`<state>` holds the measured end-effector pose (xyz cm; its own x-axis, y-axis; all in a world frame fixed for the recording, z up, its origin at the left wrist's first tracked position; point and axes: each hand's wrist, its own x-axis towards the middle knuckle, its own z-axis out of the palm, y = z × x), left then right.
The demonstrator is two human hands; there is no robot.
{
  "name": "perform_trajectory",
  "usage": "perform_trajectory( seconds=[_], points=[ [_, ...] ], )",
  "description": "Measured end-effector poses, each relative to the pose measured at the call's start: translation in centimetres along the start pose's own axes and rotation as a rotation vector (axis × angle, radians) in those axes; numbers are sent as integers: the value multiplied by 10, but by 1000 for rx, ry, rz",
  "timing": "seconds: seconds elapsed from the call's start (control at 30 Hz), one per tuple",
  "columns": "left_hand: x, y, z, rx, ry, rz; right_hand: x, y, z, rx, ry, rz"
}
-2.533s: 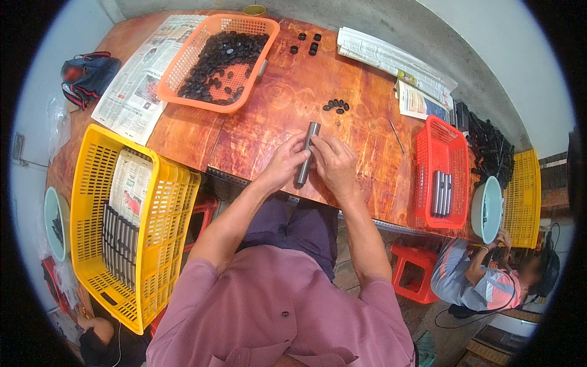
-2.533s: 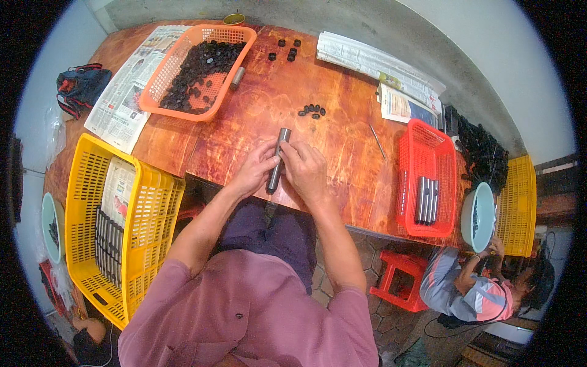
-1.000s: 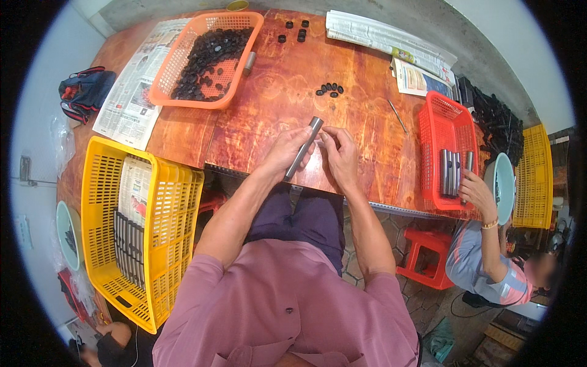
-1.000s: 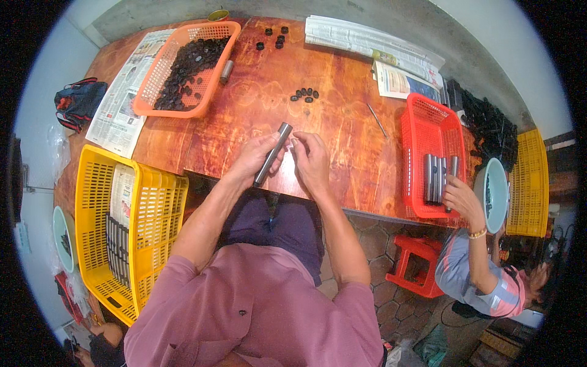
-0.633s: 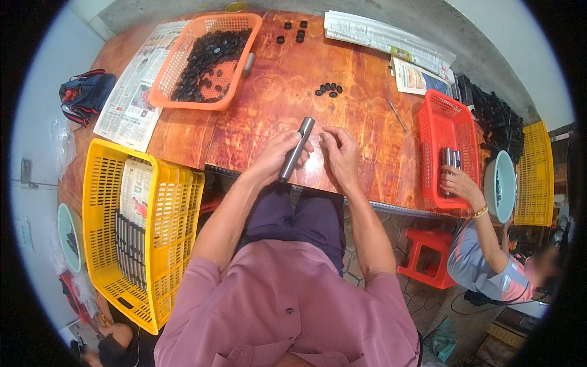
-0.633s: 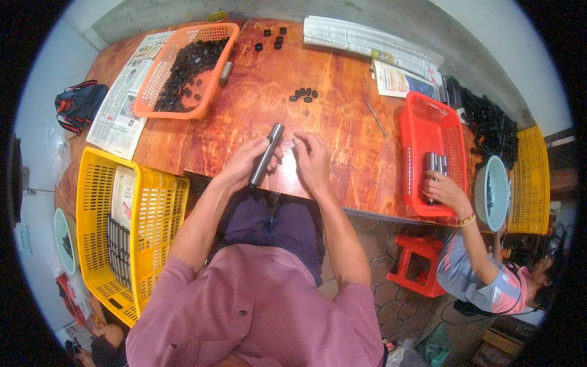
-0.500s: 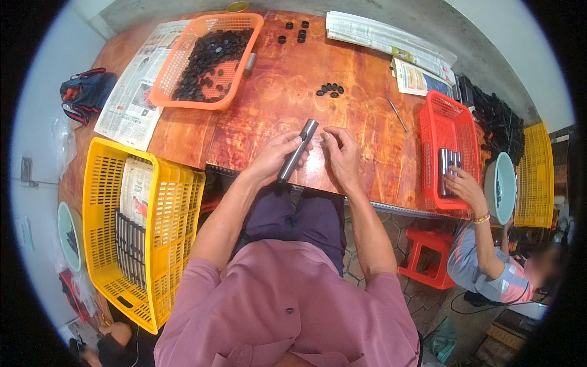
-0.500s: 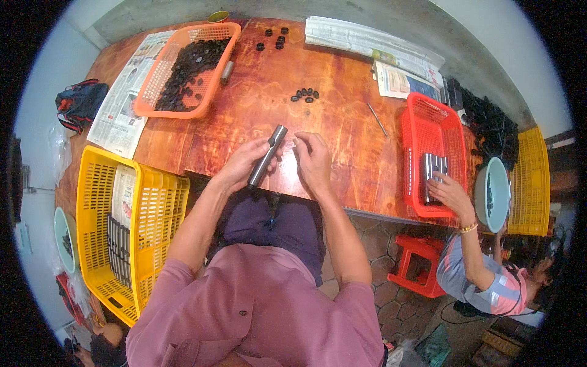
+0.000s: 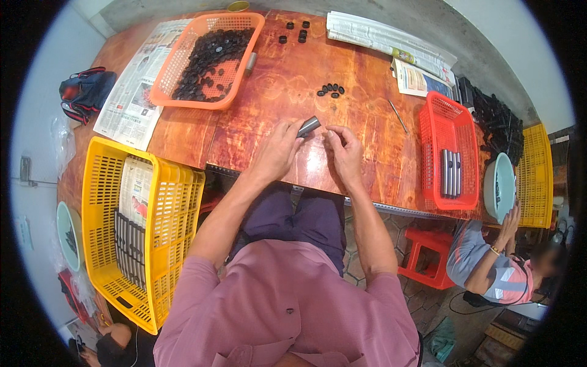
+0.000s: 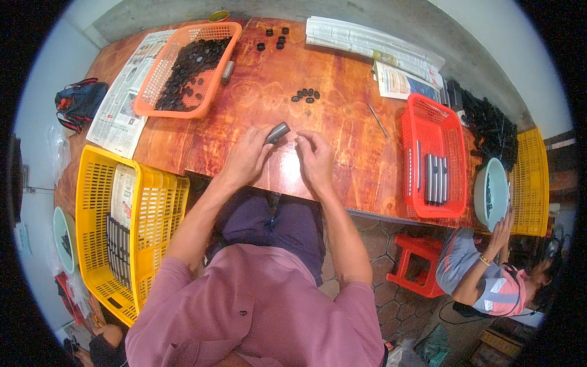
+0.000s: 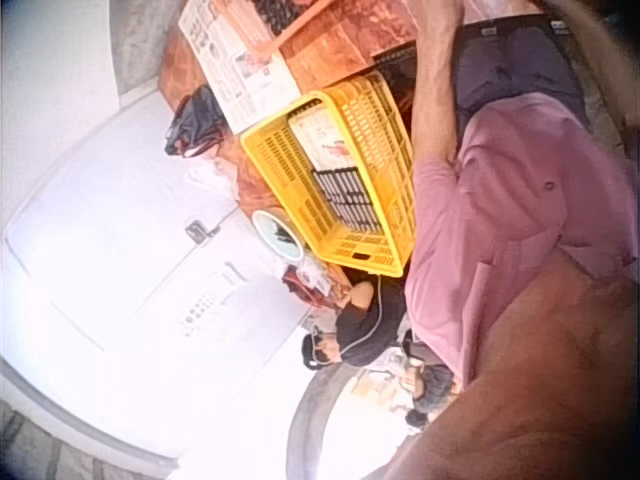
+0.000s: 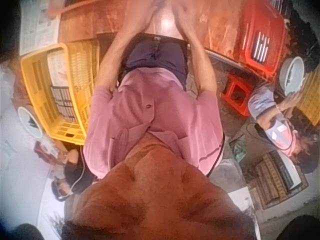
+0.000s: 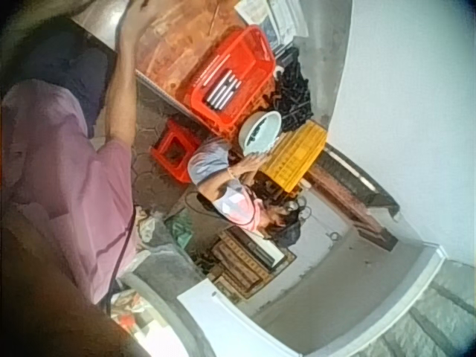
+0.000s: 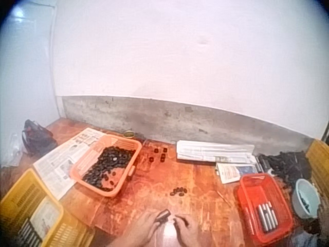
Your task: The person repeatedly picks up small black cylindrical parts and inserts them into a larger metal cylinder held in the left hand. After each insertion, the person places the assembled unit into a yellow basket. The process is repeated multiple times throughout the clip.
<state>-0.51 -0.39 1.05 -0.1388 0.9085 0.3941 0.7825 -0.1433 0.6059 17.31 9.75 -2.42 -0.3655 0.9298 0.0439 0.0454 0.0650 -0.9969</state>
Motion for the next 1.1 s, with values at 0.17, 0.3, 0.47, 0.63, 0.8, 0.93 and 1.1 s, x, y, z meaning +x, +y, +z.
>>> perform_trajectory(
  seconds=[0.17,0.3,0.47,0.63,0.8,0.93,1.1],
  points=[
    [1,-13,0,324,-76,82,6,-23,3,24,-40,65],
    [-1,-19,6,321,-38,143,19,-21,4,-143,-116,93],
    [-6,-15,10,227,42,132,26,-21,12,-409,-169,-227],
    [-8,-12,7,144,43,90,23,-24,11,-346,-224,-207],
    [-12,-10,8,193,43,87,15,-19,9,-257,-239,-191],
    [-9,-8,8,173,34,80,18,-10,3,-238,-272,-204],
    [-7,-1,-2,293,-14,73,20,-14,1,-261,-300,-239]
  ],
)
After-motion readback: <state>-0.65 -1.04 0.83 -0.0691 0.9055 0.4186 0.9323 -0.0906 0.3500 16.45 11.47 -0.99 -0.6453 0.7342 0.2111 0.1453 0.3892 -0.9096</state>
